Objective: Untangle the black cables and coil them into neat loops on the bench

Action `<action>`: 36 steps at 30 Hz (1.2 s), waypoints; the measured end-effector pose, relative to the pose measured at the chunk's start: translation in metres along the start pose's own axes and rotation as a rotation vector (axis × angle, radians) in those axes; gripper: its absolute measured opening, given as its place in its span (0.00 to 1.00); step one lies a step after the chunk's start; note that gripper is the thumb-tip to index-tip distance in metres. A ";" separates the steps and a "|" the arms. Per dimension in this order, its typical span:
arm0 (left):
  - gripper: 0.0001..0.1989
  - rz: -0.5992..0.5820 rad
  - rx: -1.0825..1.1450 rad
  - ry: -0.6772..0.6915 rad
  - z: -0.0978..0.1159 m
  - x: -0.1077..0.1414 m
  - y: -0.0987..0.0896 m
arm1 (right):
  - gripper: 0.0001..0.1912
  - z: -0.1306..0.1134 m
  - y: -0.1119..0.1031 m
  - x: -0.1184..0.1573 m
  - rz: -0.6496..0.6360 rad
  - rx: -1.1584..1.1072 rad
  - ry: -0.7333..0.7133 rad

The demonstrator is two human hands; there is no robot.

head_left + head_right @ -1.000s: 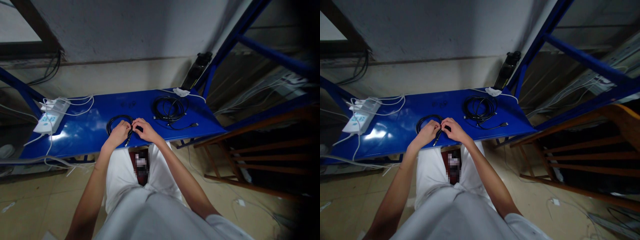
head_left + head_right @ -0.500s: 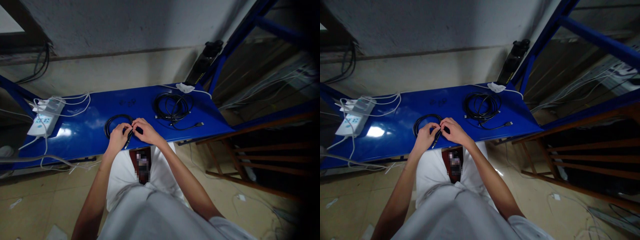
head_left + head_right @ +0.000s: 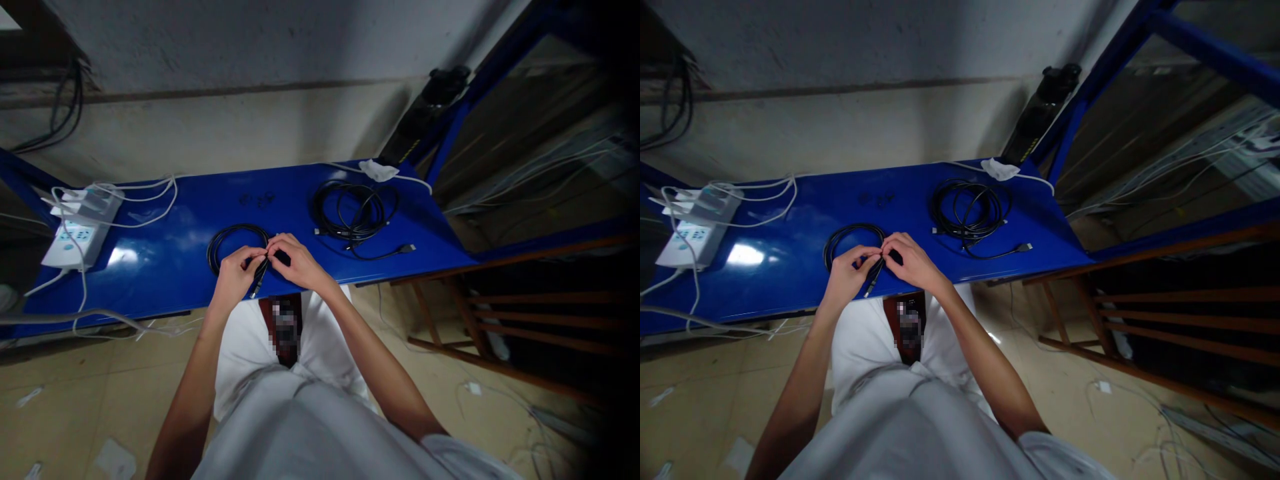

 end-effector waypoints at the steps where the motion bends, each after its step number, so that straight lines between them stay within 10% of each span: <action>1: 0.07 -0.007 0.008 0.002 0.000 0.000 -0.001 | 0.04 0.000 0.000 0.000 0.000 -0.001 0.004; 36: 0.04 -0.113 -0.036 0.040 0.014 -0.003 0.001 | 0.03 -0.003 -0.002 0.003 -0.002 0.057 0.053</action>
Point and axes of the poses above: each hand's wrist, its own x-axis away from the middle knuckle, its own y-axis out of the palm, z = x × y, the point moved 7 cm from there along -x, towards the middle knuckle, and after that the axes turned 7 degrees about -y, right-handed, at the moved point
